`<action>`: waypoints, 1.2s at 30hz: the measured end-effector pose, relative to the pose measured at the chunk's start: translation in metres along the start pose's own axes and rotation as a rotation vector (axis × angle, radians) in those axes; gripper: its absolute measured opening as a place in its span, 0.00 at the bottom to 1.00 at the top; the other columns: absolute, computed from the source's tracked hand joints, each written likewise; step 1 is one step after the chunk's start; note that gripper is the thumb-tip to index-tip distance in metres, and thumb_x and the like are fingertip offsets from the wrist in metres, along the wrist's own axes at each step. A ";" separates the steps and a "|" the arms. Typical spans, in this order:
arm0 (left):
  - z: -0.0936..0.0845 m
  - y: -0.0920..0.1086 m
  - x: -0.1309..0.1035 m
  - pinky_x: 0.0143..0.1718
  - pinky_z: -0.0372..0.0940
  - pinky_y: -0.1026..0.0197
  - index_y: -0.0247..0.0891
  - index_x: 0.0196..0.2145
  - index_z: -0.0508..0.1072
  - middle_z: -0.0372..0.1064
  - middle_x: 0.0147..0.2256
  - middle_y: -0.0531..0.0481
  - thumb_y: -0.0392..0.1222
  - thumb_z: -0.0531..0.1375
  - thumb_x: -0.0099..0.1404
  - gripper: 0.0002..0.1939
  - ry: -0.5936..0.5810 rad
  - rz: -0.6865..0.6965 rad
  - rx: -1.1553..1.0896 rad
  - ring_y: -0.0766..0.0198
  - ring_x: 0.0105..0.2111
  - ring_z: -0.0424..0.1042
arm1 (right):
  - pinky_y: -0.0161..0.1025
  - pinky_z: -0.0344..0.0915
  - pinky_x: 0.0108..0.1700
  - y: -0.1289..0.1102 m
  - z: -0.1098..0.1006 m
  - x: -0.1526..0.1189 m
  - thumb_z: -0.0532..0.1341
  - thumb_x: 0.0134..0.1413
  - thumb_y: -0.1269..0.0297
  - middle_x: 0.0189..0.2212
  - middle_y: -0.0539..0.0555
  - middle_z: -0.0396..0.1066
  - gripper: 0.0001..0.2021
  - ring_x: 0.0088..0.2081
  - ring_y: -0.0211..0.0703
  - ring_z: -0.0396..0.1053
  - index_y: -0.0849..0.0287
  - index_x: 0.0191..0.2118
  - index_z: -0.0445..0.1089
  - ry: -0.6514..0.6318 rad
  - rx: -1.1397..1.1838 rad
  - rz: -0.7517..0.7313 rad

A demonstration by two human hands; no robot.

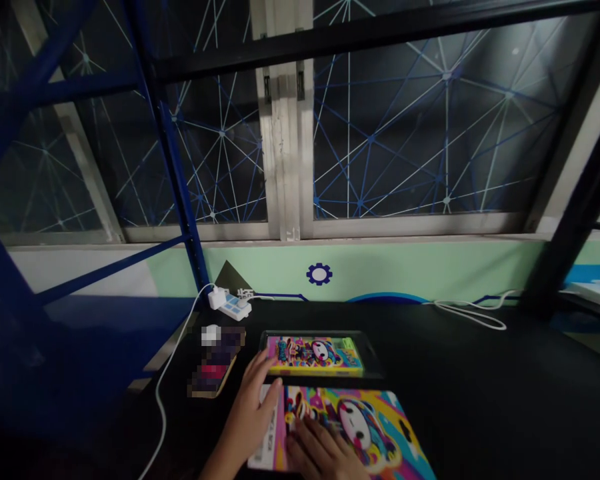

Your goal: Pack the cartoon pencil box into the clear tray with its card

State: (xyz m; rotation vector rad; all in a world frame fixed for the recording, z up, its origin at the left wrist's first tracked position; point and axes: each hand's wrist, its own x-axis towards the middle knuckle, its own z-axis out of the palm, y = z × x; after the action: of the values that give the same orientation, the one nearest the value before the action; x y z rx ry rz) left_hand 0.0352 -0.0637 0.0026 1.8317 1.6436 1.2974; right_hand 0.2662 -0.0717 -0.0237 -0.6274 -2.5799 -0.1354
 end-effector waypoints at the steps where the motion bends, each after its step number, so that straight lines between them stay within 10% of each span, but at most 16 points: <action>1: 0.001 0.000 0.000 0.69 0.55 0.40 0.42 0.61 0.70 0.58 0.68 0.40 0.46 0.55 0.71 0.23 -0.001 0.008 0.020 0.49 0.69 0.55 | 0.45 0.75 0.53 0.000 -0.003 0.012 0.63 0.64 0.52 0.61 0.51 0.70 0.33 0.57 0.55 0.74 0.40 0.71 0.55 -0.010 0.007 -0.005; 4: 0.003 -0.001 -0.001 0.68 0.56 0.40 0.44 0.62 0.69 0.56 0.70 0.42 0.43 0.56 0.70 0.23 0.000 0.032 0.113 0.49 0.71 0.51 | 0.49 0.71 0.58 0.000 -0.020 0.036 0.62 0.59 0.39 0.61 0.57 0.70 0.34 0.59 0.59 0.72 0.49 0.66 0.65 -0.141 0.077 0.016; 8: 0.005 -0.003 -0.003 0.68 0.57 0.40 0.43 0.64 0.67 0.53 0.71 0.41 0.38 0.54 0.70 0.26 -0.020 0.020 0.263 0.49 0.71 0.50 | 0.49 0.68 0.61 0.009 -0.045 0.049 0.59 0.66 0.47 0.60 0.55 0.73 0.24 0.59 0.54 0.72 0.48 0.63 0.68 -0.234 0.210 0.162; 14: 0.009 0.000 -0.004 0.67 0.57 0.39 0.45 0.66 0.64 0.52 0.71 0.41 0.37 0.53 0.69 0.28 -0.040 0.020 0.361 0.47 0.72 0.49 | 0.58 0.65 0.58 0.087 -0.059 0.061 0.52 0.70 0.61 0.56 0.59 0.74 0.18 0.56 0.56 0.70 0.50 0.57 0.74 -0.105 0.082 0.456; 21: 0.016 -0.008 -0.003 0.66 0.59 0.38 0.49 0.66 0.65 0.53 0.70 0.45 0.36 0.54 0.68 0.29 0.003 0.016 0.344 0.47 0.71 0.51 | 0.49 0.67 0.54 0.150 -0.060 0.083 0.69 0.52 0.55 0.51 0.57 0.72 0.26 0.51 0.54 0.70 0.47 0.58 0.73 -0.267 0.167 0.405; 36: 0.036 -0.026 -0.006 0.66 0.58 0.38 0.47 0.71 0.54 0.51 0.71 0.45 0.33 0.57 0.63 0.40 0.116 0.009 0.377 0.42 0.70 0.54 | 0.52 0.65 0.49 0.152 -0.052 0.110 0.78 0.28 0.61 0.41 0.54 0.73 0.31 0.43 0.56 0.71 0.57 0.43 0.71 -0.222 0.035 0.400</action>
State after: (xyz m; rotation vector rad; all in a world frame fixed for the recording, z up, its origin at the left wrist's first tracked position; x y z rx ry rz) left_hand 0.0492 -0.0516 -0.0376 2.0022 2.0603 1.1768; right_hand 0.2711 0.0979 0.0716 -1.1862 -2.5941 0.1175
